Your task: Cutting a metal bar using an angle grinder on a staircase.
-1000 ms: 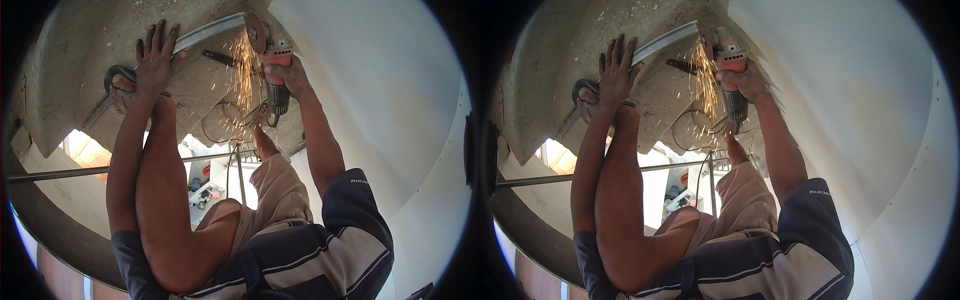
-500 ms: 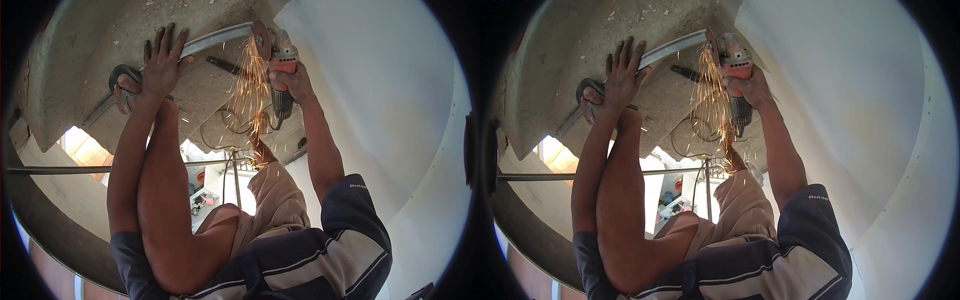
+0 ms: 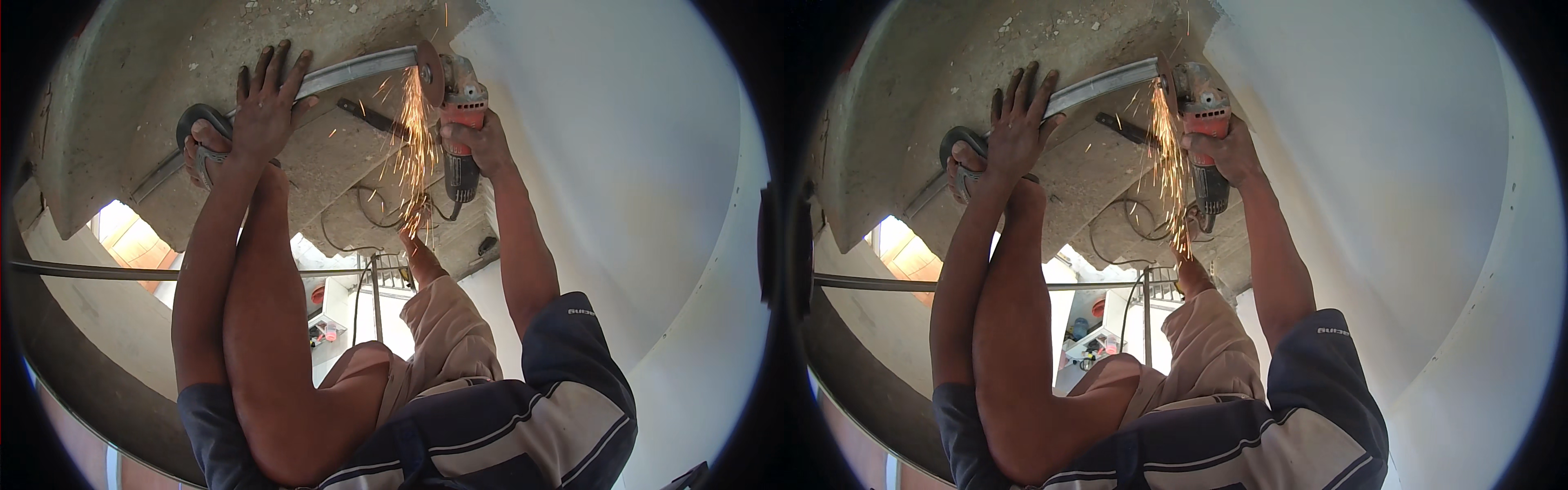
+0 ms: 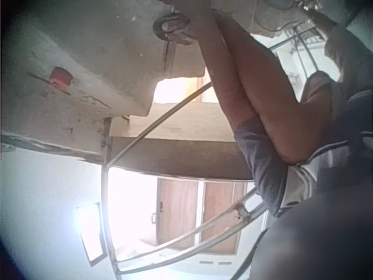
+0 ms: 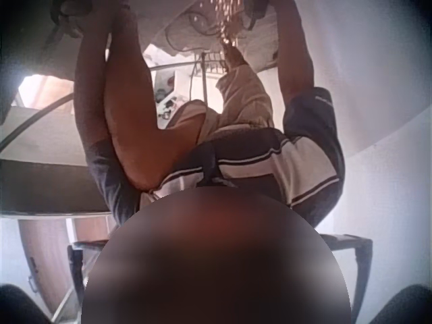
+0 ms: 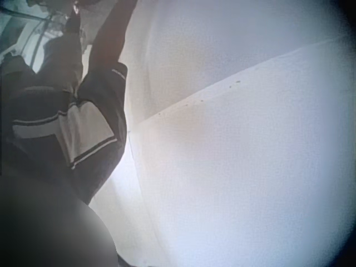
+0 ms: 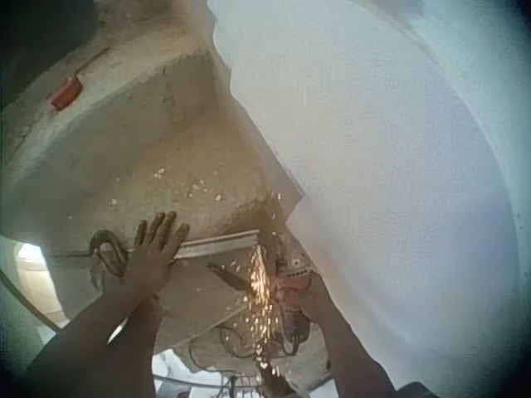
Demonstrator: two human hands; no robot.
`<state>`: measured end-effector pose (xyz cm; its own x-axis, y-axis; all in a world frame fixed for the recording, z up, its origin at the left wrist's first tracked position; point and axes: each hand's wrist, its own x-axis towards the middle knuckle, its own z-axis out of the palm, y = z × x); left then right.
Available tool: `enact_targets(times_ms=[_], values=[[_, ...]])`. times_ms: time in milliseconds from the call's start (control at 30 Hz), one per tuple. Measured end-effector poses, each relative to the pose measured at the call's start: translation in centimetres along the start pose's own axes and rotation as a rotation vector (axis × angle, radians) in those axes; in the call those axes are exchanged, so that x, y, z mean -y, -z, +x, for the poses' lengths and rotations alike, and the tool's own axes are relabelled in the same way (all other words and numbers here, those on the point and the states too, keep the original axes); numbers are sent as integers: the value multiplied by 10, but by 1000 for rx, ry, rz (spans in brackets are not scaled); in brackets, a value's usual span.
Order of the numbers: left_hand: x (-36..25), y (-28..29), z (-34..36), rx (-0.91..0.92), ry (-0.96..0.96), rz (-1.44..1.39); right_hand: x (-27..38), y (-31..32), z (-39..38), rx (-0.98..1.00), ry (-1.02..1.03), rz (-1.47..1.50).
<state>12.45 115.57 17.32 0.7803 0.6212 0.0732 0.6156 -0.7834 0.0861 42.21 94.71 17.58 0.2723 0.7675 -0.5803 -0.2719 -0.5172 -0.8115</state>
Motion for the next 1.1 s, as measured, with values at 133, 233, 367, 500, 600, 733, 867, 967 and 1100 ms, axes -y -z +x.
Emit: enact_targets(times_ms=[133,233,367,500,600,733,867,967,1100], values=[[2,0,-3,-8,4,-1,-1,-1,4,37,-17,-8],[1,-2,-2,-3,4,24,0,-2,5,-4,-9,-27],[2,-1,-2,-21,2,23,3,-4,1,9,-61,12],[0,-3,-1,-27,3,24,-5,-4,-1,5,-7,-15],[1,-6,-2,-19,6,40,-1,-7,0,-13,-41,48],[4,-5,-4,-40,4,28,10,-7,7,15,-41,9],[1,-3,-3,-15,14,19,-6,-2,2,3,8,-40],[1,-1,-2,-12,11,19,-10,-5,-1,-7,-64,-63],[0,-3,0,-29,-6,12,-12,-4,4,-28,-19,7]])
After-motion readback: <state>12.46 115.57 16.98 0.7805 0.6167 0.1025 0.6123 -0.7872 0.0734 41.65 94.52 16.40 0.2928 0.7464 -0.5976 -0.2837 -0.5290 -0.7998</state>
